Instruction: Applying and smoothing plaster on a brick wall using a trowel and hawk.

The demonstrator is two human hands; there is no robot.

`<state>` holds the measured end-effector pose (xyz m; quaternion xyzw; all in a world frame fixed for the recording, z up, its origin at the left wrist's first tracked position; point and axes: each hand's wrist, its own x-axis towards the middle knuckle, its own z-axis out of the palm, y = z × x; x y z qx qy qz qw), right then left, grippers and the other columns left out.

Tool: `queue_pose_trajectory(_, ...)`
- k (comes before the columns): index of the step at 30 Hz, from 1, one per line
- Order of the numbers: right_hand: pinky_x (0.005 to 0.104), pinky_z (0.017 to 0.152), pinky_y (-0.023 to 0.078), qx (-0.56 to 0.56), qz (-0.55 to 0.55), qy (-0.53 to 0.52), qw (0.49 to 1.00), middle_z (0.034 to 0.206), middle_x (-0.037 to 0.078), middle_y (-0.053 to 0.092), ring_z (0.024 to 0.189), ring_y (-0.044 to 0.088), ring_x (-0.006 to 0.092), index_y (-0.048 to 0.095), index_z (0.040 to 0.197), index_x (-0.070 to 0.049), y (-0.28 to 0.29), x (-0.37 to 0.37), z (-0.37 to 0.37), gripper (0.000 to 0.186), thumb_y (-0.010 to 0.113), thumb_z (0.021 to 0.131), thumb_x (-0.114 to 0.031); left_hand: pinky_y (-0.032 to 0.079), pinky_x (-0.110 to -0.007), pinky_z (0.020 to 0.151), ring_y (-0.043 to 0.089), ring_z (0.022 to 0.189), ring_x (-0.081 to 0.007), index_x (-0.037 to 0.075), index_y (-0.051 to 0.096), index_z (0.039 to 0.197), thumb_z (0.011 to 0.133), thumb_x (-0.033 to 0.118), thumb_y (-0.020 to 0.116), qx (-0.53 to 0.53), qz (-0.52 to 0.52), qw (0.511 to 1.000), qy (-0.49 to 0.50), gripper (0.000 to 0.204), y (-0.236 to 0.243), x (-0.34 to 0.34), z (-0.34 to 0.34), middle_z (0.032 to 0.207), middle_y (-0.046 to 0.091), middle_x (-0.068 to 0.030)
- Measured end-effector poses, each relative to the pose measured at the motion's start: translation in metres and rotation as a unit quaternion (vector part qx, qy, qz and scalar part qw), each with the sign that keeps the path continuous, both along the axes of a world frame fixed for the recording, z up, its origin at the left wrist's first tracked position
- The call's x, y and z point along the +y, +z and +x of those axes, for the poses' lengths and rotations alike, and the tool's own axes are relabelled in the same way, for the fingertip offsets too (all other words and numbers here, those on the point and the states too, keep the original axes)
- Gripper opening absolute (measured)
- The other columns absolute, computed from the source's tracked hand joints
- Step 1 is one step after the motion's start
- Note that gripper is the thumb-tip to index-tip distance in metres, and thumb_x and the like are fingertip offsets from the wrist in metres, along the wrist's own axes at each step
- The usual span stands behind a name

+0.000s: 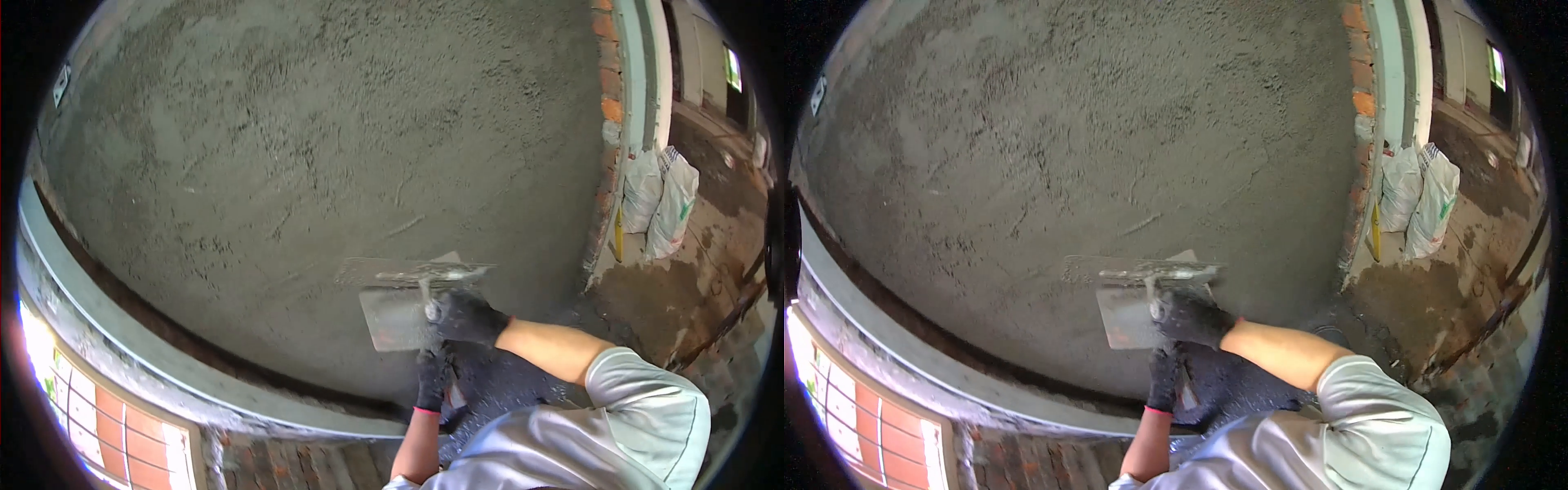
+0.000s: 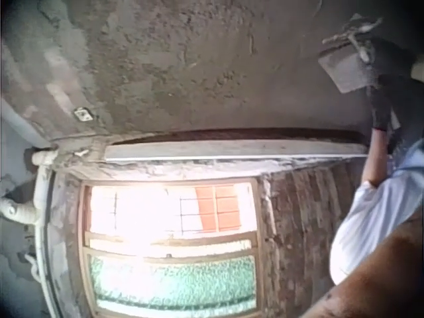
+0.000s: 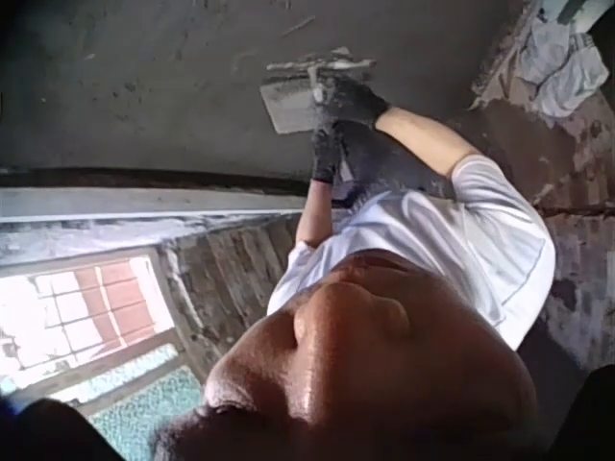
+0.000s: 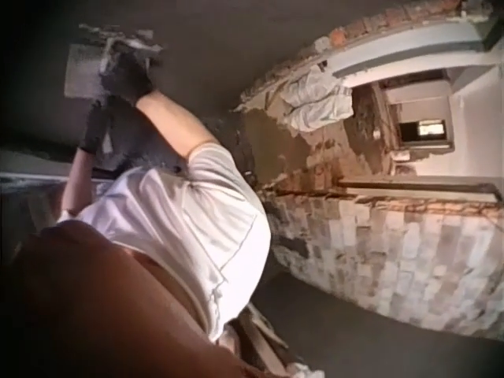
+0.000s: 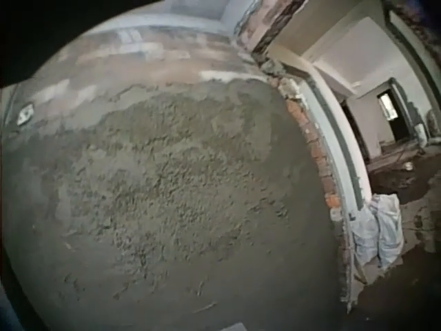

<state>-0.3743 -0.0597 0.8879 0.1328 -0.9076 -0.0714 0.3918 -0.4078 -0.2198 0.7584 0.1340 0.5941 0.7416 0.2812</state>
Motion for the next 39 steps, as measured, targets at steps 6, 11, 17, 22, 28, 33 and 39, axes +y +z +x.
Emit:
queue_pose_trajectory(6,0.0481,0.057,0.049,-0.191,-0.122,-0.219,0.949,0.062,0.015,0.062,0.063,0.065,0.0312,0.052,0.112,0.011,-0.013,0.035,0.054,0.044,0.052,0.084,-0.022,0.045,-0.029,0.047,0.054,0.052,-0.0137,0.010,0.064,0.096,0.087,0.009,0.065,0.052,-0.062,0.996,-0.024,0.009,-0.004,-0.028,0.007,0.073,0.060,-0.0012)
queue_pose_trajectory(11,0.0526,0.064,0.047,-0.133,-0.122,-0.273,0.945,0.071,0.023,0.062,0.067,0.063,0.0343,0.053,0.109,0.014,-0.054,0.055,0.090,0.044,0.054,0.081,-0.020,0.043,-0.028,0.048,0.054,0.055,-0.0111,0.009,0.063,0.098,0.087,0.016,0.067,0.037,-0.087,0.992,-0.085,0.014,-0.010,-0.041,0.012,0.074,0.059,0.0003)
queue_pose_trajectory(17,0.0451,0.063,0.047,-0.195,0.054,-0.242,0.949,0.080,0.007,0.064,0.082,0.064,0.0263,0.069,0.078,-0.019,-0.105,0.078,0.130,0.017,0.058,0.078,-0.032,0.040,-0.030,0.047,0.051,0.052,-0.0116,0.009,0.064,0.086,0.087,0.018,0.067,0.099,-0.085,0.983,-0.125,0.010,-0.019,-0.047,0.021,0.068,0.058,-0.0001)
queue_pose_trajectory(22,0.0369,0.055,0.051,-0.279,-0.351,-0.089,0.889,0.071,0.012,0.064,0.064,0.063,0.0232,0.066,0.077,-0.005,-0.165,0.096,0.162,0.031,0.055,0.088,-0.031,0.042,-0.031,0.047,0.052,0.052,-0.0123,0.007,0.066,0.083,0.087,0.019,0.066,0.028,-0.105,0.986,-0.127,0.013,-0.033,-0.047,0.017,0.064,0.058,-0.0016)
queue_pose_trajectory(28,0.0357,0.049,0.047,-0.274,-0.588,-0.012,0.761,0.066,0.012,0.063,0.058,0.063,0.0234,0.065,0.075,-0.003,-0.208,0.106,0.176,0.032,0.054,0.087,-0.031,0.044,-0.031,0.049,0.057,0.056,-0.0148,0.005,0.063,0.098,0.087,0.015,0.065,0.153,-0.082,0.975,-0.140,0.015,-0.036,-0.049,0.009,0.068,0.060,-0.0045)
queue_pose_trajectory(33,0.0378,0.053,0.049,-0.255,-0.550,-0.040,0.794,0.073,0.016,0.064,0.063,0.063,0.0270,0.066,0.084,-0.001,-0.124,0.122,0.150,0.026,0.056,0.085,-0.025,0.046,-0.031,0.050,0.056,0.060,-0.0141,0.006,0.061,0.105,0.089,0.016,0.063,0.189,-0.153,0.963,-0.113,0.019,-0.016,-0.036,0.008,0.074,0.062,-0.0036)
queue_pose_trajectory(39,0.0406,0.050,0.049,-0.109,0.051,-0.167,0.979,0.070,0.014,0.065,0.059,0.064,0.0289,0.059,0.116,0.009,0.055,0.100,0.098,0.054,0.060,0.076,-0.027,0.047,-0.032,0.054,0.057,0.063,-0.0147,0.006,0.059,0.112,0.093,0.017,0.060,0.139,-0.100,0.979,-0.109,0.021,0.063,-0.015,-0.006,0.082,0.062,-0.0037)
